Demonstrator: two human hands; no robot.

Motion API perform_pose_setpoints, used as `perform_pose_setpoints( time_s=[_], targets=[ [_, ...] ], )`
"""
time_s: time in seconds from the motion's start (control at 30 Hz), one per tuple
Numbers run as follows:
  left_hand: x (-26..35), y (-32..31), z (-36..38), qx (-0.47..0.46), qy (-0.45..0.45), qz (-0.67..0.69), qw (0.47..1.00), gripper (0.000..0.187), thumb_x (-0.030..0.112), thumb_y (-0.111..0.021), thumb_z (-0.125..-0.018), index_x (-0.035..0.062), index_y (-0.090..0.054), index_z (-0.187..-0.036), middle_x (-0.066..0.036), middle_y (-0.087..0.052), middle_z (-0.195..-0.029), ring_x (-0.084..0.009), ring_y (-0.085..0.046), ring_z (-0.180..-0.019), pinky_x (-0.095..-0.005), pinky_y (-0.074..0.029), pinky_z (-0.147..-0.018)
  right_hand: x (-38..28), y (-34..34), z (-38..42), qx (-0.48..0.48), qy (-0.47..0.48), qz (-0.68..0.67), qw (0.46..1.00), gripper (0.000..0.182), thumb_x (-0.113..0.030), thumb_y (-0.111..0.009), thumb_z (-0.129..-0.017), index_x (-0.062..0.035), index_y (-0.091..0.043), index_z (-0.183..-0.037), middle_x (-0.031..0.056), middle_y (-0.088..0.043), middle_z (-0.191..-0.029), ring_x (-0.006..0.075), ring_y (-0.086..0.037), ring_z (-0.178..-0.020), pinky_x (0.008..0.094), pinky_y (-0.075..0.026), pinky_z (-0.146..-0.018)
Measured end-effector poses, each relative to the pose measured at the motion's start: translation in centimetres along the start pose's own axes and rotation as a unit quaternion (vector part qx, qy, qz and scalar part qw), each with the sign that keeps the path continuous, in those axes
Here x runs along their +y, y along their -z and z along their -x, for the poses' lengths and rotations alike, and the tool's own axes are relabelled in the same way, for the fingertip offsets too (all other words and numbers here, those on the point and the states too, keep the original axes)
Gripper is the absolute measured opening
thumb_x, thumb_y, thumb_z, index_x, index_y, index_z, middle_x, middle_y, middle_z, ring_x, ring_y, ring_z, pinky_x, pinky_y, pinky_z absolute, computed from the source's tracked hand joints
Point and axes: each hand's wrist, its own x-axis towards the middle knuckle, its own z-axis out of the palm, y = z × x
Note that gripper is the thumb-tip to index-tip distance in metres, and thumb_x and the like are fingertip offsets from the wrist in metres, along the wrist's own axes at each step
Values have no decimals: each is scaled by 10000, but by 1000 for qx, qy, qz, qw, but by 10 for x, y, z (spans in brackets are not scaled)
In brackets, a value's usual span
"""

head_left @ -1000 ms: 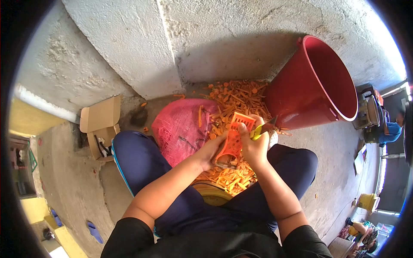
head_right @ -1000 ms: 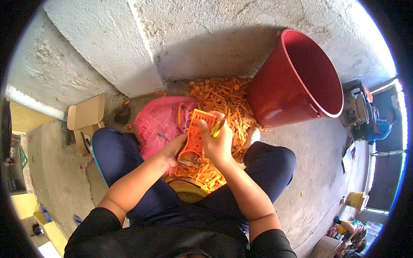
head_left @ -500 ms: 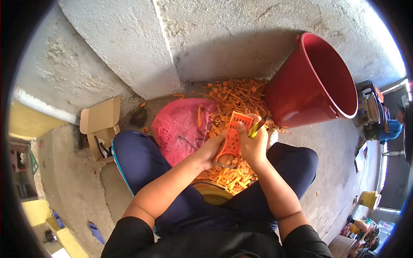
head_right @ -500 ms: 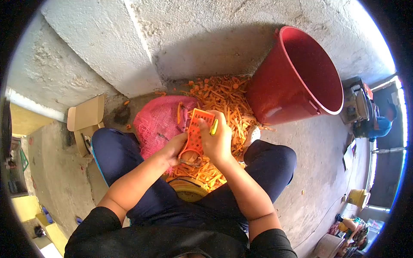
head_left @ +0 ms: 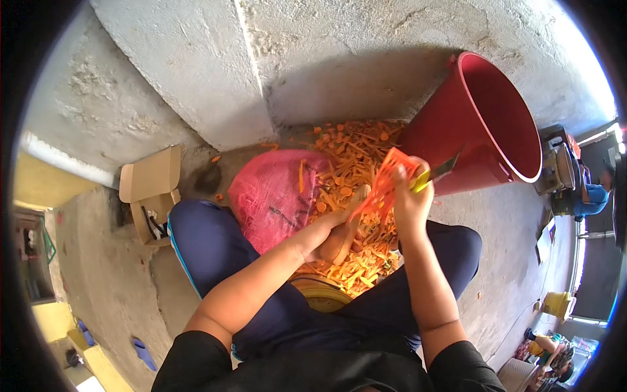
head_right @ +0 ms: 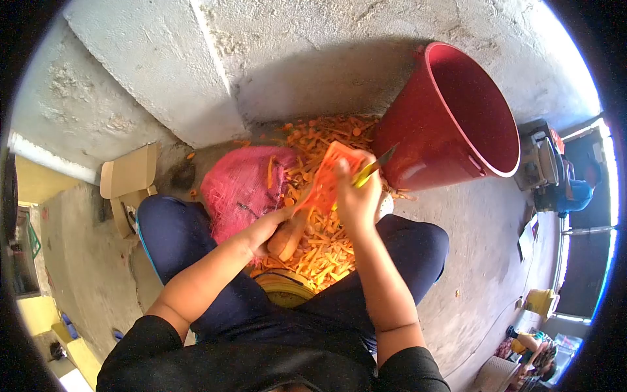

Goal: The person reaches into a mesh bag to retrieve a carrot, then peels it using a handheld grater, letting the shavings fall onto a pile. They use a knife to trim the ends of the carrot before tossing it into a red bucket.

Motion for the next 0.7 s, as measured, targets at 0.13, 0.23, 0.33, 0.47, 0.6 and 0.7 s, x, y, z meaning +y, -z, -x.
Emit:
perform_pose_setpoints(
  time_s=[0.13,0.23,0.33,0.47,0.6,0.7],
  targets=[
    [4,-7,-11,59,-54,87,993,350,323,-379,-883,38,-475,-1062,-92,-584,-950,-186,-593,-794,-318,-500,-695,-20,-17,34,-86,-48,-19,995,258,-146,-587,-785,-2,-466,-963,122,-571,-750,199,-579,-655,296,-456,-607],
    [5,-2,-11,47,-57,108,991,313,286,-366,-892,50,-479,-1064,-76,-582,-958,-156,-589,-824,-294,-493,-718,-25,-24,38,-106,-79,-41,990,250,-140,-585,-784,-2,-472,-959,165,-588,-780,228,-595,-708,314,-455,-634],
    [6,-6,-10,52,-73,108,990,305,277,-358,-897,48,-476,-1061,-69,-580,-949,-148,-588,-806,-286,-492,-706,-20,-26,38,-93,-60,-33,993,239,-131,-582,-785,-3,-476,-956,169,-589,-794,240,-597,-731,319,-454,-647],
    [7,-6,-5,0,-80,13,997,316,297,-318,-910,46,-473,-1023,-68,-576,-873,-162,-583,-721,-295,-489,-642,-22,-21,31,-57,-40,36,997,216,-123,-576,-790,-14,-484,-952,153,-581,-780,223,-575,-705,303,-446,-642],
    [-1,-5,2,-39,-45,-43,997,357,345,-271,-915,53,-469,-970,-76,-555,-785,-186,-561,-644,-304,-474,-581,7,0,-19,89,-44,72,992,196,-143,-566,-804,-27,-490,-944,99,-573,-759,187,-533,-661,279,-435,-619],
    [-5,-8,4,-47,-81,-104,990,376,394,-288,-902,69,-459,-983,-91,-542,-763,-203,-552,-638,-325,-474,-551,31,20,-49,180,-41,71,980,177,-157,-551,-820,-31,-494,-930,70,-556,-709,122,-504,-619,270,-421,-572]
  ],
)
